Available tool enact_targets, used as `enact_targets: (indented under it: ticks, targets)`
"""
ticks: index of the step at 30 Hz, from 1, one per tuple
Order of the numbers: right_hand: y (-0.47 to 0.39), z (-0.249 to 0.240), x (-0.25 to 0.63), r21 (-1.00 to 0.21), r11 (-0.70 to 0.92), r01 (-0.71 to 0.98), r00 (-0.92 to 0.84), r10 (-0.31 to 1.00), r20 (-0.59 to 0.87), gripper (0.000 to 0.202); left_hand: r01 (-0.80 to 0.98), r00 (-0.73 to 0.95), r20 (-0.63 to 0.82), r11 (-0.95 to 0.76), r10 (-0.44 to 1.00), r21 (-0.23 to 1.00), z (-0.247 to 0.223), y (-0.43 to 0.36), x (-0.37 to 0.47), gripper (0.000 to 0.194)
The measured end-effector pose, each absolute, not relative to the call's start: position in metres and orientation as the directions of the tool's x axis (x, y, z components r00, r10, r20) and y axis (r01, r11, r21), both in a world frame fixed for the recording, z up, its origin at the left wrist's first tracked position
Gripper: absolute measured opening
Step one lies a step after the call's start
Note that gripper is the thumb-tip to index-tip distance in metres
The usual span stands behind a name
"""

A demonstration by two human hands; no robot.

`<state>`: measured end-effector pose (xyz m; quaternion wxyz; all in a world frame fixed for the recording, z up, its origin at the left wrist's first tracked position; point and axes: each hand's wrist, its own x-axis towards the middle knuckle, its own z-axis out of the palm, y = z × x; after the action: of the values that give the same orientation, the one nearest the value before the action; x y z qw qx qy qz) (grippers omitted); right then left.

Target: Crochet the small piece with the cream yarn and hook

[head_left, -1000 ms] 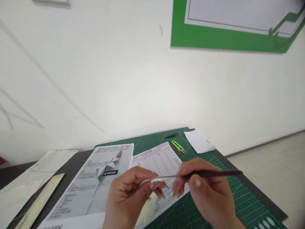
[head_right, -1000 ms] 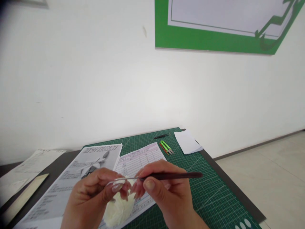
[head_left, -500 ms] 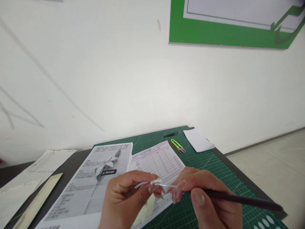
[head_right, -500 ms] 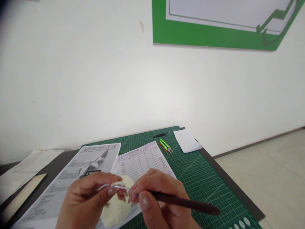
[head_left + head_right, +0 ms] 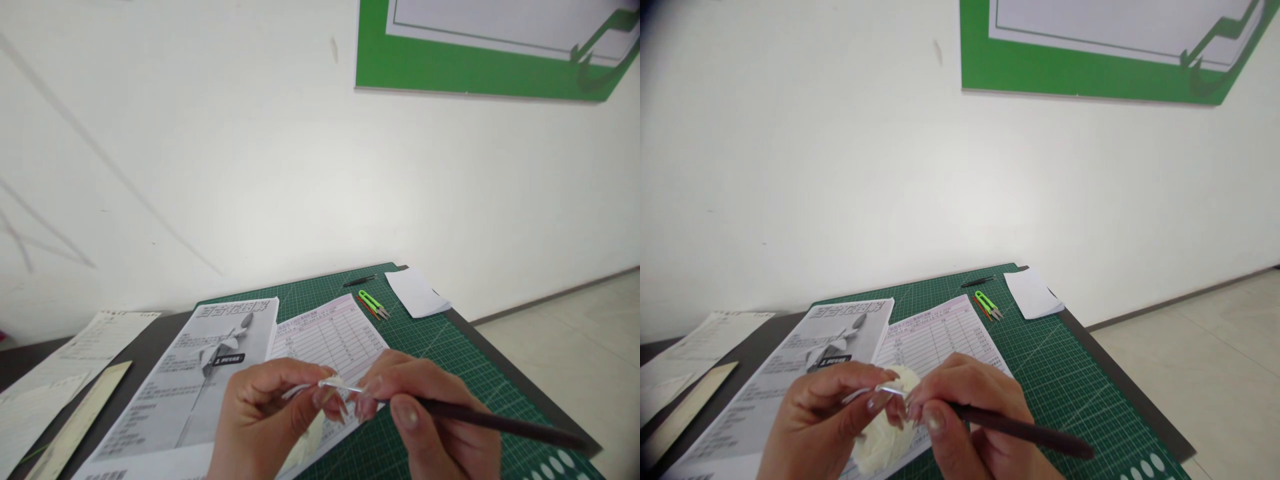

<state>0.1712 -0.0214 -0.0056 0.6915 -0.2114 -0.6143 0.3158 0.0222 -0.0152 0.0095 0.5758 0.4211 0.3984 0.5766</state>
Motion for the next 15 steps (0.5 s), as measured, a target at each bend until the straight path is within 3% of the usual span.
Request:
enact_targets:
  ticks: [10,15]
  targets:
    - [-0.0236,-0.0032,0.1729,-0.711,0.684,-0.161,0.022,0.723,0.69,0.017,-0.282,-0.002,0.085,-0.082,0.996,0.956,0.0084,-0.0148,0.0212,0.015]
    - [-0.0232,-0.0037,0.1719,-0.726,0.678,-0.117,0.049,0.734,0.678,0.017,-0.18,-0.015,0.193,-0.192,0.981,0.965,0.0057,-0.0142,0.0183,0.01]
